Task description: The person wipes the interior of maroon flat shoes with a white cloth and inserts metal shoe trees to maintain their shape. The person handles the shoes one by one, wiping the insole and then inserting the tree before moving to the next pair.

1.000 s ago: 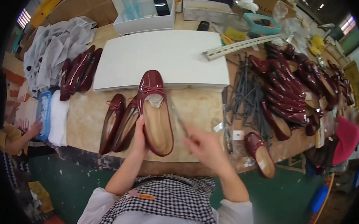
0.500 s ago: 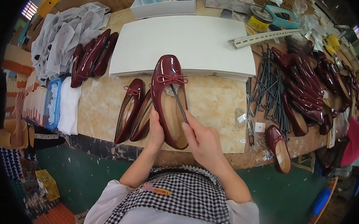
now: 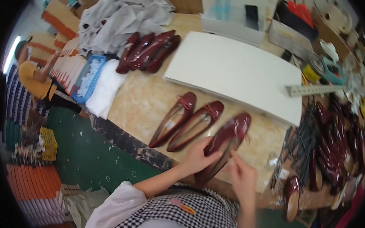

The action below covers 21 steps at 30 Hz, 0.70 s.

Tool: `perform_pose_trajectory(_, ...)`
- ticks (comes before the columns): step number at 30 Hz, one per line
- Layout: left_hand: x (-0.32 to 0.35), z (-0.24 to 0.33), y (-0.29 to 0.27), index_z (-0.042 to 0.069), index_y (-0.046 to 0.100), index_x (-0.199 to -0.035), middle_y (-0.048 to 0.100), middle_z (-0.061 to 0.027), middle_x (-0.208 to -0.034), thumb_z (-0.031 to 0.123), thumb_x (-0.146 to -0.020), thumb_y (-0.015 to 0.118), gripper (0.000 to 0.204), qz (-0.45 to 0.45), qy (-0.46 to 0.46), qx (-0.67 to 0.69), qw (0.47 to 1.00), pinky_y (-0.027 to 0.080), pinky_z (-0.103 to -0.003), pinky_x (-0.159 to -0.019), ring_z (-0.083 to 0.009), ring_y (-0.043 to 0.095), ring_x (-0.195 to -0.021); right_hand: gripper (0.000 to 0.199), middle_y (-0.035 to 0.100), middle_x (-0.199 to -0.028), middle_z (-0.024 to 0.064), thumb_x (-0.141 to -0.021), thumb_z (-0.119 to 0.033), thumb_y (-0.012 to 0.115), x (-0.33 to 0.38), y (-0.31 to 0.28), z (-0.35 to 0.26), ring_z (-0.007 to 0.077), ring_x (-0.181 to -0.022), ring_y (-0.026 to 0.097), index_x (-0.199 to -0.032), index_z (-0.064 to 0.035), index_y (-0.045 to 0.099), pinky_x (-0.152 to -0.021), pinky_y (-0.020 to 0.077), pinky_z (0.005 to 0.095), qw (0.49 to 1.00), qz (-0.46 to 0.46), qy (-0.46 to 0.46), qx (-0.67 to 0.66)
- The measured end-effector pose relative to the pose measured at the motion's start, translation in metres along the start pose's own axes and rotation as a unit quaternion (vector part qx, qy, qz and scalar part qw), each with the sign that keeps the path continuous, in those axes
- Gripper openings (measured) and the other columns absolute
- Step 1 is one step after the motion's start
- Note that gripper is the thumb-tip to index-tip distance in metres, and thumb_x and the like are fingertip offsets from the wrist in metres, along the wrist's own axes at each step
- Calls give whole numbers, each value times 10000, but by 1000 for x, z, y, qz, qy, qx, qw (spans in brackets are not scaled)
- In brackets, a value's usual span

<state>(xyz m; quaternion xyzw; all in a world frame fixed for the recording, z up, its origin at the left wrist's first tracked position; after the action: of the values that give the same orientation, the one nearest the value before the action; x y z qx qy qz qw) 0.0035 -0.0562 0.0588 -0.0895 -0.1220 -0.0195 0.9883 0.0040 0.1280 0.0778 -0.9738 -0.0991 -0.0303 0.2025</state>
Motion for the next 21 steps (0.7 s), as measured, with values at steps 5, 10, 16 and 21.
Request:
perform_pose_trajectory(5,11,-22,-69,141,510,-1252,406,-208,-1334,344,-660,772,678,124,114,-495,853,372,-542,-968,-424,386,-1224,312,679,-664,15,-935,-107,542,20,-43,15,13,-507,391,-1226,-26,622,-467,309,199,997,53,55,12)
perform_pose_trajectory(10,-6,-22,-75,121,475,-1309,429,-208,-1320,390,-661,782,766,66,72,-492,865,395,-506,-973,-419,447,-1180,294,697,-693,33,-923,-131,562,0,-8,4,73,-534,559,-1198,-58,638,-522,444,249,999,-33,10,26)
perform_pose_trajectory(16,-27,-4,-100,40,639,-999,480,-219,-1299,172,-612,774,430,109,199,-432,873,393,-446,-1010,-388,466,-1207,333,705,-760,65,-934,-230,547,-8,-23,6,228,-672,680,-1258,-175,605,-649,528,333,992,-21,-11,121)
perform_pose_trajectory(21,-38,-2,-190,32,577,-1109,473,-222,-1323,160,-647,762,514,49,237,-433,868,446,-422,-936,-380,548,-1091,303,695,-715,52,-928,-259,528,3,-36,26,265,-667,668,-1189,-151,637,-645,525,398,991,7,-44,127)
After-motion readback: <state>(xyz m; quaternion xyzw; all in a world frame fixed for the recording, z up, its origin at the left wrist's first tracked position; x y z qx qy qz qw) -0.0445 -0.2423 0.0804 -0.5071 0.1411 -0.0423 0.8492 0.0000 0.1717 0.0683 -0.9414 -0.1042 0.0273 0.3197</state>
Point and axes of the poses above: each hand's wrist, its own x-axis away from the middle knuckle, its own y-axis out of the palm, z = x × y, the point moved 1 cm from there along -x, towards the middle knuckle
